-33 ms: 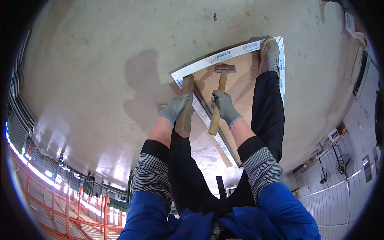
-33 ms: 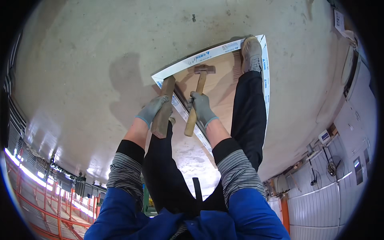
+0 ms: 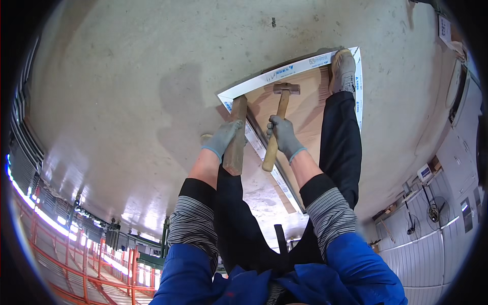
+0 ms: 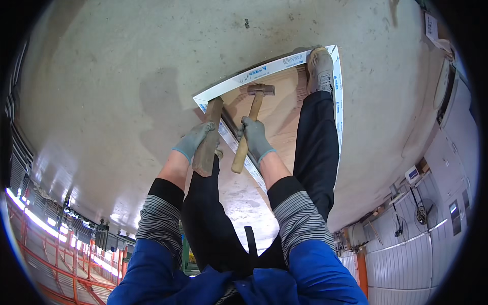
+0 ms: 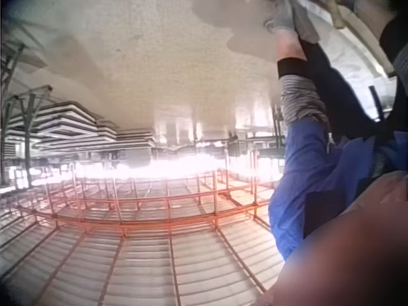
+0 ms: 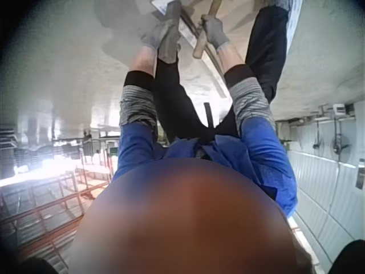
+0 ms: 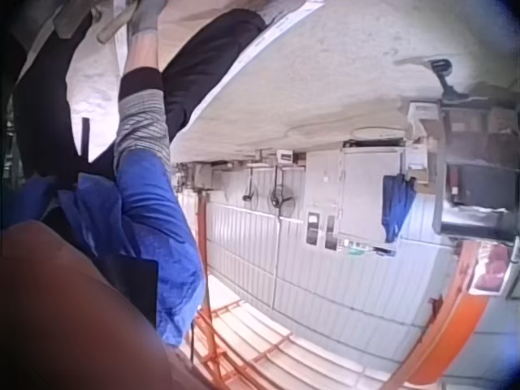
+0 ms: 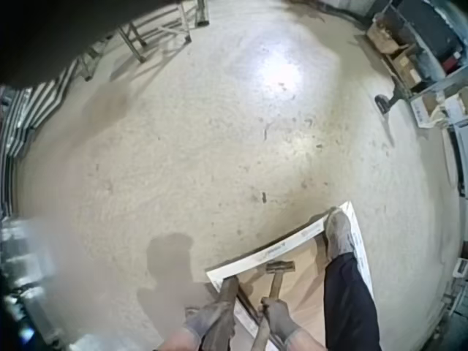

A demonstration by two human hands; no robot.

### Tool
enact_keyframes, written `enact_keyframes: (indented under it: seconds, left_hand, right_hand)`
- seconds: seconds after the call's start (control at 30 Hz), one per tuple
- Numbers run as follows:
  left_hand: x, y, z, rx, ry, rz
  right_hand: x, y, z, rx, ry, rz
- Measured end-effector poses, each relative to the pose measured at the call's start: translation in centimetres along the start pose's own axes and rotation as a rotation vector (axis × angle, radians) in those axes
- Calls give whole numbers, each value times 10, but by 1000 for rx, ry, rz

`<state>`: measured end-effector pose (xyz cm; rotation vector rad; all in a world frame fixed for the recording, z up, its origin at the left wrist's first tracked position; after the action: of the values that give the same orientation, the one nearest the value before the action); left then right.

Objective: Assembling a window or door frame by hammering profiles together and drilling screws.

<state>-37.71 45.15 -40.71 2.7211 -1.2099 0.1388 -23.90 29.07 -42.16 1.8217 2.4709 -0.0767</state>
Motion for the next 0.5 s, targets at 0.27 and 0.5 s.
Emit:
enact_keyframes:
  seconds: [0.27, 0.5]
  left_hand:
    - [2, 14, 34, 152, 96, 44]
    - [11, -1, -2, -12, 111, -52]
  right_hand:
    - [-1, 38, -33, 79, 260, -286]
    - [-177, 324, -205, -950, -246, -249]
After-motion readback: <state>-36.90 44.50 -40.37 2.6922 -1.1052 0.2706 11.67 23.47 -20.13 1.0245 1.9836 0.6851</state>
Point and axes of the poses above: each hand's wrist, its own z-axis towards the middle knuckle, its own x-axis out of the palm, y = z × x, the point moved 7 cm from there along z, towards the middle knuckle, and after that the axes turned 2 degrees about -x, right-handed, at the moved point
